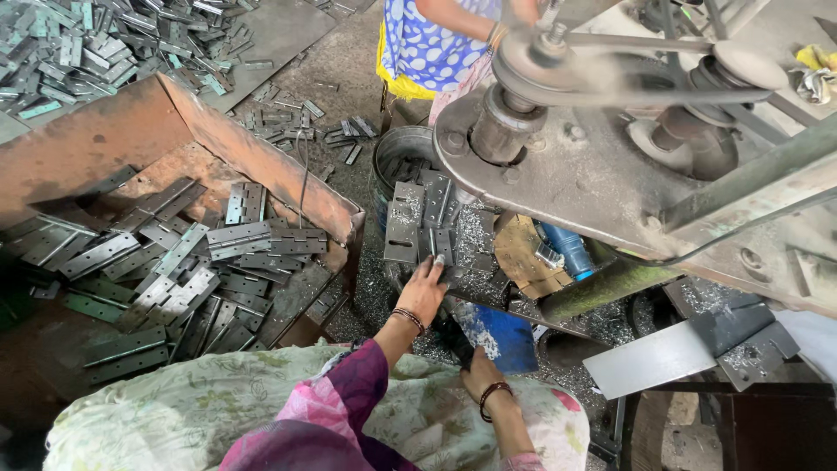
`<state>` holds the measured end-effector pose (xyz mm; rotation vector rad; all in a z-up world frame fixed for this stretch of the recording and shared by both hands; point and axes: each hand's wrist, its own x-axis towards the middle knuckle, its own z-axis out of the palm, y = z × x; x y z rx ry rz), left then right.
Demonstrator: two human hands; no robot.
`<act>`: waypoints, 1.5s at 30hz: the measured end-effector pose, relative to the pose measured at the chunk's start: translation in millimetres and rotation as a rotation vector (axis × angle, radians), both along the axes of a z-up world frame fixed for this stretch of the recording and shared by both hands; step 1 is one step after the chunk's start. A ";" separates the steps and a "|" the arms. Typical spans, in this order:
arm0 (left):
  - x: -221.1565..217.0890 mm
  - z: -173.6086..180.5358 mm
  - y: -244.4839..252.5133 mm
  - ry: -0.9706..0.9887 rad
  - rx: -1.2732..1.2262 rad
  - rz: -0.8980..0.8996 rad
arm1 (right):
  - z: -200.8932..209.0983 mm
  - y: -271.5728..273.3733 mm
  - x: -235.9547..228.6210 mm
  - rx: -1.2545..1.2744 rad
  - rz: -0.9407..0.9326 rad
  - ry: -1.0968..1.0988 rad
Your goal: The person repeatedly places small metal pieces into a press machine, activates the press with a foot pedal, and removes the processed pieces. The person handles the metal pieces one at a time and deposits them into a nearby container.
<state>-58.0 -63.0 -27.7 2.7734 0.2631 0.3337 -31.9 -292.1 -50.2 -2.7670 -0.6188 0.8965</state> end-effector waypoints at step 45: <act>42.1 -0.4 12.3 0.318 0.398 -0.038 | 23.1 3.4 8.2 -0.084 0.068 -0.062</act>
